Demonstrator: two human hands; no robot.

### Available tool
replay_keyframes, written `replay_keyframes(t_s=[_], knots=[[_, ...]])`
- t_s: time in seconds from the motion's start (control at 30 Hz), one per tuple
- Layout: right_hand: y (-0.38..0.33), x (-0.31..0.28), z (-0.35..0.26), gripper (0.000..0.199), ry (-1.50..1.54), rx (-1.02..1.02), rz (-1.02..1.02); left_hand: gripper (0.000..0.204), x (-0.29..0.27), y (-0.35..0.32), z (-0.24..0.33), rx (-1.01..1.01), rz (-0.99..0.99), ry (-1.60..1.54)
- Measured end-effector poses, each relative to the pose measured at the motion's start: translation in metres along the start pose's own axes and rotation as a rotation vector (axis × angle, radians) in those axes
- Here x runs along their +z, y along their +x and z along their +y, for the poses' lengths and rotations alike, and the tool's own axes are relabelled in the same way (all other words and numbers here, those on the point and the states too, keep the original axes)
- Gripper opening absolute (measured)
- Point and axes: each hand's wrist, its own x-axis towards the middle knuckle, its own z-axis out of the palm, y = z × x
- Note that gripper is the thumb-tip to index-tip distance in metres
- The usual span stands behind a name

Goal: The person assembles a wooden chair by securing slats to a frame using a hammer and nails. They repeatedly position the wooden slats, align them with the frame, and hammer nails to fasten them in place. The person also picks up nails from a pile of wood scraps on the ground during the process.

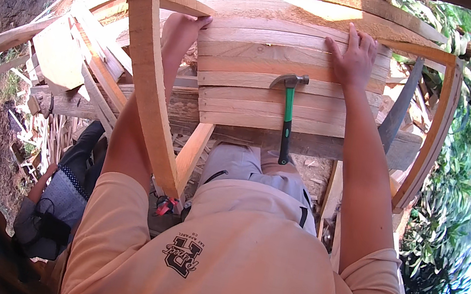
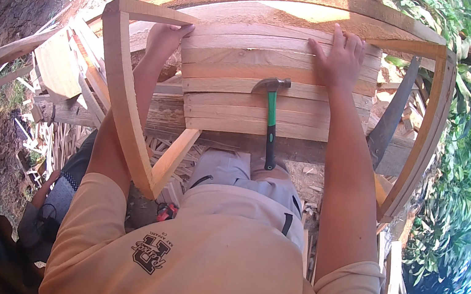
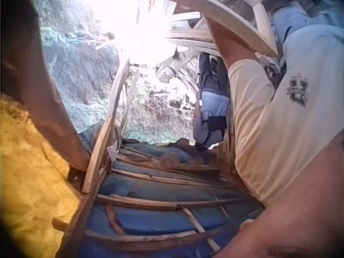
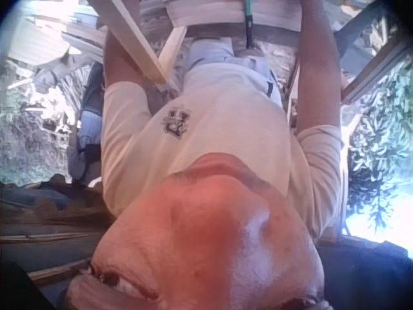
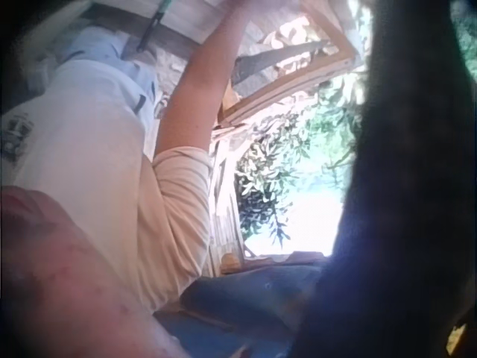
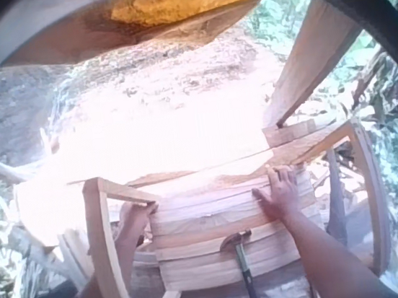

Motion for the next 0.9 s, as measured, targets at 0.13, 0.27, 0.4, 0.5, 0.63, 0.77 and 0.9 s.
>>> replay_keyframes(t_s=[0.13, 0.27, 0.4, 0.5, 0.63, 0.77, 0.9], knots=[[-0.001, 0.003, -0.003, 0.081, 0.011, -0.004, 0.022, 0.050, 0.005, 0.002, -0.011, 0.021, 0.036, -0.036], [-0.001, 0.006, 0.000, 0.080, 0.044, -0.006, 0.035, 0.059, 0.005, 0.002, -0.011, 0.059, 0.028, -0.035], [-0.003, 0.006, 0.002, 0.082, 0.015, 0.007, 0.029, 0.054, -0.001, 0.005, -0.008, 0.002, -0.080, 0.033], [-0.003, 0.005, 0.003, 0.083, 0.028, 0.005, 0.029, 0.052, -0.001, 0.011, -0.011, -0.013, -0.099, 0.016], [-0.001, 0.008, 0.005, 0.079, 0.021, -0.009, 0.062, 0.045, 0.006, 0.027, -0.033, 0.216, -0.066, 0.009], [0.001, 0.015, 0.008, 0.070, 0.043, -0.015, 0.082, 0.036, 0.002, 0.034, -0.039, 0.416, -0.093, -0.106], [-0.001, 0.017, 0.010, 0.066, 0.031, 0.031, 0.064, 0.034, -0.010, 0.021, 0.002, 0.070, -0.241, 0.115]])
